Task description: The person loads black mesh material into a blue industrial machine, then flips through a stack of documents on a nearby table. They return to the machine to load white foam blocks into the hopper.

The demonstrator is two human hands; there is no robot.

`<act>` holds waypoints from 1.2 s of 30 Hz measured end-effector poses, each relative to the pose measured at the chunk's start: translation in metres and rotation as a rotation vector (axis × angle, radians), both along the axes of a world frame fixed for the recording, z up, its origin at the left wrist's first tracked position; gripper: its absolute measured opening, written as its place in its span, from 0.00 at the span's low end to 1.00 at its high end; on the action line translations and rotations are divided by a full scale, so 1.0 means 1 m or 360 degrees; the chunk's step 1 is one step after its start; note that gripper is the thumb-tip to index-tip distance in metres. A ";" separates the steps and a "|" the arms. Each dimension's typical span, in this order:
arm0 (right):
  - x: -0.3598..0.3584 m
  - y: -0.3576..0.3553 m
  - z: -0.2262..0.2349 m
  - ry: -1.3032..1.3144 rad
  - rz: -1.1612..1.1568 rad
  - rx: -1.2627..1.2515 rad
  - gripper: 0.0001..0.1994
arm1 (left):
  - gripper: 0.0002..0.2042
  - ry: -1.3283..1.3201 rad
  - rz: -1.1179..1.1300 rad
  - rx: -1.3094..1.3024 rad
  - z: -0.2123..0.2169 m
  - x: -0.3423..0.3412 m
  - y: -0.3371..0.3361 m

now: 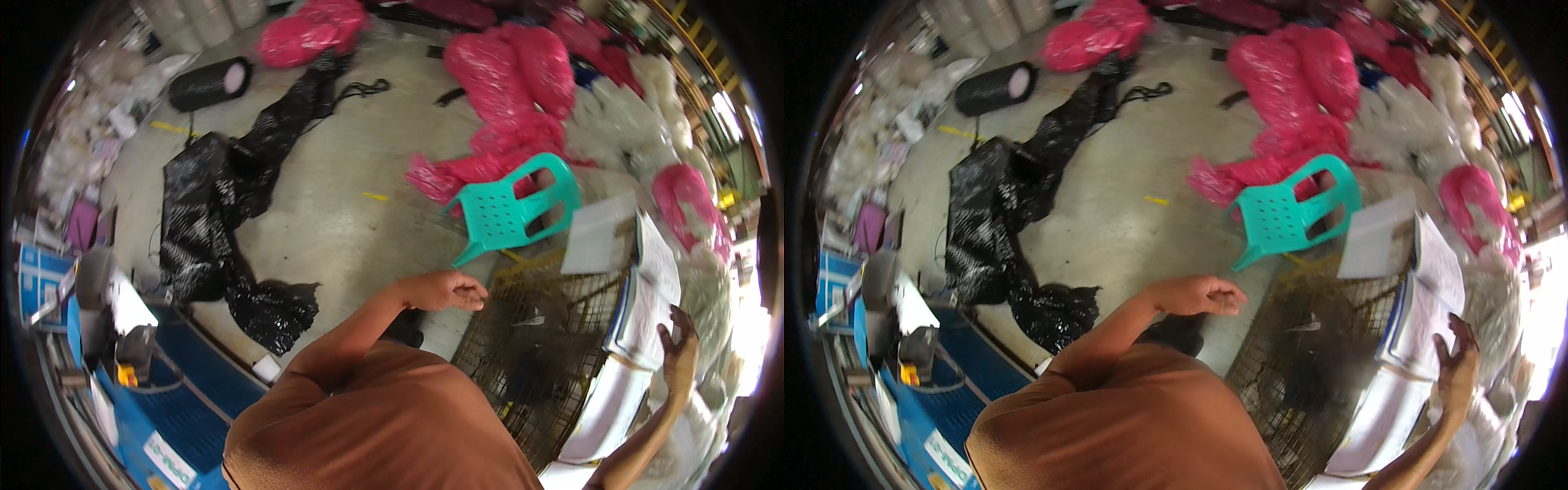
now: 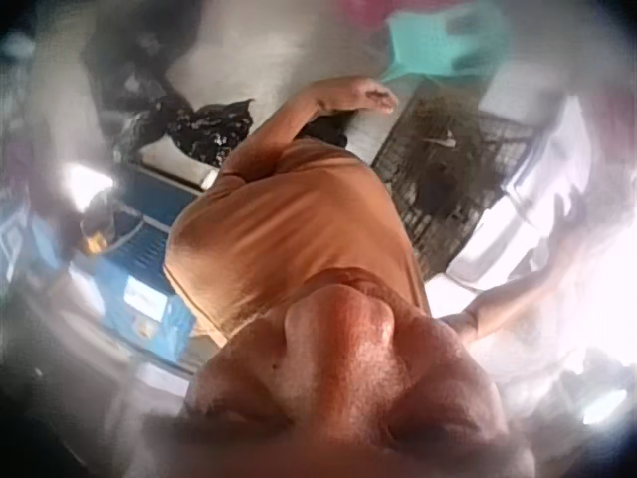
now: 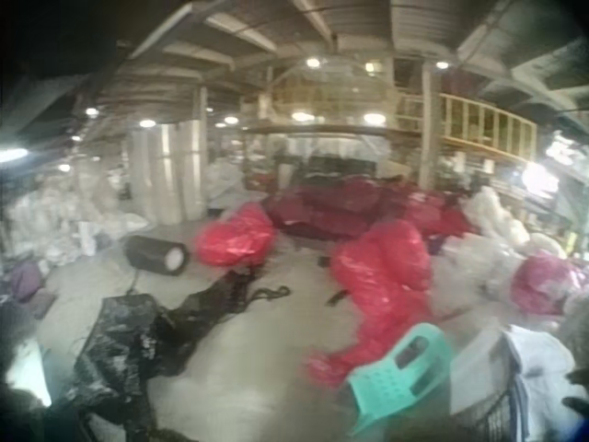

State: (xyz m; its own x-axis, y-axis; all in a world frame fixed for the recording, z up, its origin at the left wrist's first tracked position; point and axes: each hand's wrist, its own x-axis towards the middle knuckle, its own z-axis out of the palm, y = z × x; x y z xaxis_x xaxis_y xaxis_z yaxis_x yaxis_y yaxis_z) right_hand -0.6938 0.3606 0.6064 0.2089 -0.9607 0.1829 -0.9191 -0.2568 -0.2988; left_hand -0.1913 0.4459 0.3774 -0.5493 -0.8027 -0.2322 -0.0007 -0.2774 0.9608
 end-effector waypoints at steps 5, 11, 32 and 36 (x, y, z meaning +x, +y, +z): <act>0.163 -0.023 0.005 0.0210 0.0701 0.0471 0.29 | 0.30 -0.0506 0.0416 -0.0027 -0.011 0.079 0.056; 0.327 -0.060 -0.032 0.0279 0.1081 0.0634 0.31 | 0.34 -0.0701 0.1170 0.0155 -0.118 0.193 0.131; 0.830 -0.091 -0.420 0.1048 0.1735 0.1616 0.28 | 0.22 0.0334 0.3389 0.2049 -0.416 0.265 0.490; 0.924 -0.142 -0.469 0.1116 0.1925 0.1495 0.29 | 0.20 0.0500 0.3279 0.2262 -0.417 0.272 0.420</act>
